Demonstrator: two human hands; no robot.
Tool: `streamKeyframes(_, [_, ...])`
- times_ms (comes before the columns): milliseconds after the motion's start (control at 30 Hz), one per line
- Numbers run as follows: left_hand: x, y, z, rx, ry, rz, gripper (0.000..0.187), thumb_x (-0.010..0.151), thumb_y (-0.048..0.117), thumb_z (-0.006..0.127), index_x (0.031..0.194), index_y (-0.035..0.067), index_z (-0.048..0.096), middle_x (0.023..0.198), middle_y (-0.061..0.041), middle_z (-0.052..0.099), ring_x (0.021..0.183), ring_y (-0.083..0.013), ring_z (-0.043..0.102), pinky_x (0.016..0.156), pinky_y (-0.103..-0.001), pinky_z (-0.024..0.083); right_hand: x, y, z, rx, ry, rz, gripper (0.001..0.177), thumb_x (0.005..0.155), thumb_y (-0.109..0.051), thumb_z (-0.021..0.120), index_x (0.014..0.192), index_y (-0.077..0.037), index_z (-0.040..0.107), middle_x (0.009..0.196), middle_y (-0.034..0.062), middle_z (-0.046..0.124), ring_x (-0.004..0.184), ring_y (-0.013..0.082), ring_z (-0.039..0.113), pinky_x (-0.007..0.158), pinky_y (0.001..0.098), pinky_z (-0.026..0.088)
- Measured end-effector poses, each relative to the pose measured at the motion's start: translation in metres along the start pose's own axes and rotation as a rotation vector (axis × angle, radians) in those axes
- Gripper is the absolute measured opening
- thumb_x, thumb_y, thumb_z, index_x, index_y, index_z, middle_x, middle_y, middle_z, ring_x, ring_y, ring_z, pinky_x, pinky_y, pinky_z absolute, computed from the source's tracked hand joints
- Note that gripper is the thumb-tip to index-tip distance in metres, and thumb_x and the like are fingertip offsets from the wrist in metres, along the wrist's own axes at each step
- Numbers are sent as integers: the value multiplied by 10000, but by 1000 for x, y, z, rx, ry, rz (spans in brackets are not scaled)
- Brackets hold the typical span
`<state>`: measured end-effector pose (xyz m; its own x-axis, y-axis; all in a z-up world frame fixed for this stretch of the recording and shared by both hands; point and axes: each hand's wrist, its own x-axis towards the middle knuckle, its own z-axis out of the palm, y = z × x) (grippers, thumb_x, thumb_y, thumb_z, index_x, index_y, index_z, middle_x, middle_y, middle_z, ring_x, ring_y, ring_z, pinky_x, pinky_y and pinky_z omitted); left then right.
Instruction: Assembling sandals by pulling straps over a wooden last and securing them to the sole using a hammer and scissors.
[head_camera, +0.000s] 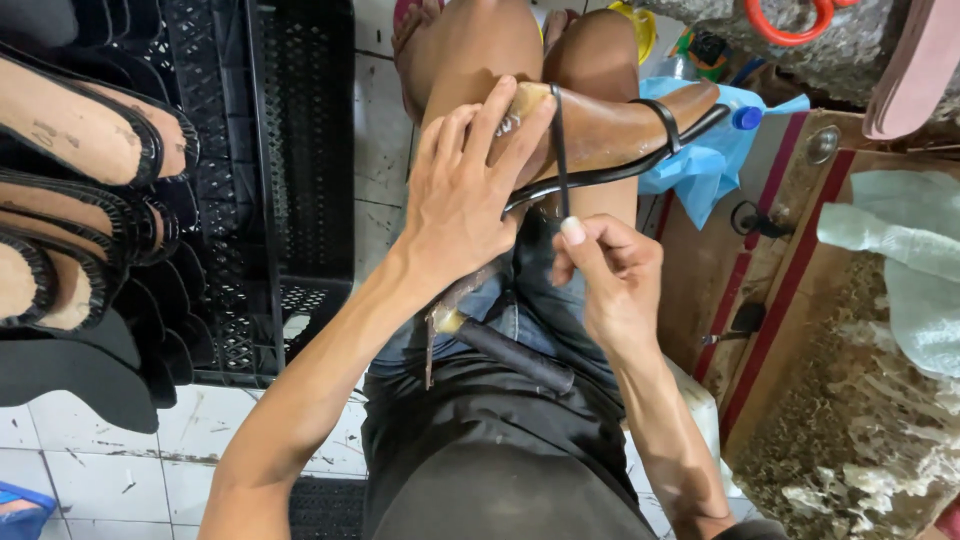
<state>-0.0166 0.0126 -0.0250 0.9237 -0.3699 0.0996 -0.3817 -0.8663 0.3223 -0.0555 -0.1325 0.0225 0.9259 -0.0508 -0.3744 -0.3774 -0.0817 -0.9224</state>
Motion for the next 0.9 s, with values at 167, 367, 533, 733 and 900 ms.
streamKeyframes(167, [-1,3,-4,33,65,38,720,602,236,756,1236,117,436,1310,-129,344,977,-286,491,830,-377,439,-5,-1,-3,13,-3,-39,234,851,-189,541,674,-35,547,529,55,505,459,107,471,497,207,412])
streamKeyframes(367, [-3,3,-5,35,72,53,687,637,191,746,1243,110,431,1325,-136,333,987,-299,497,840,-383,453,-7,-1,-2,-78,16,-59,237,858,-191,533,672,-45,540,527,45,508,478,97,477,524,208,406])
streamKeyframes(533, [-1,1,-4,19,24,25,784,540,183,749,1250,125,421,1334,-110,334,976,-280,488,846,-369,450,-4,2,3,-191,25,-24,277,858,-238,518,647,-60,541,535,23,522,517,93,504,555,207,424])
streamKeyframes(733, [1,0,-2,23,11,25,787,574,255,782,1258,126,414,1335,-114,330,963,-276,487,828,-367,454,0,30,3,-167,28,16,242,861,-235,516,725,-40,561,601,40,556,535,112,540,543,211,467])
streamKeyframes(900, [2,-2,1,-22,-8,3,742,632,252,754,1274,122,404,1348,-108,316,974,-283,483,829,-372,454,10,49,7,-17,-4,-29,223,868,-219,519,722,-50,529,632,49,552,545,120,540,554,226,477])
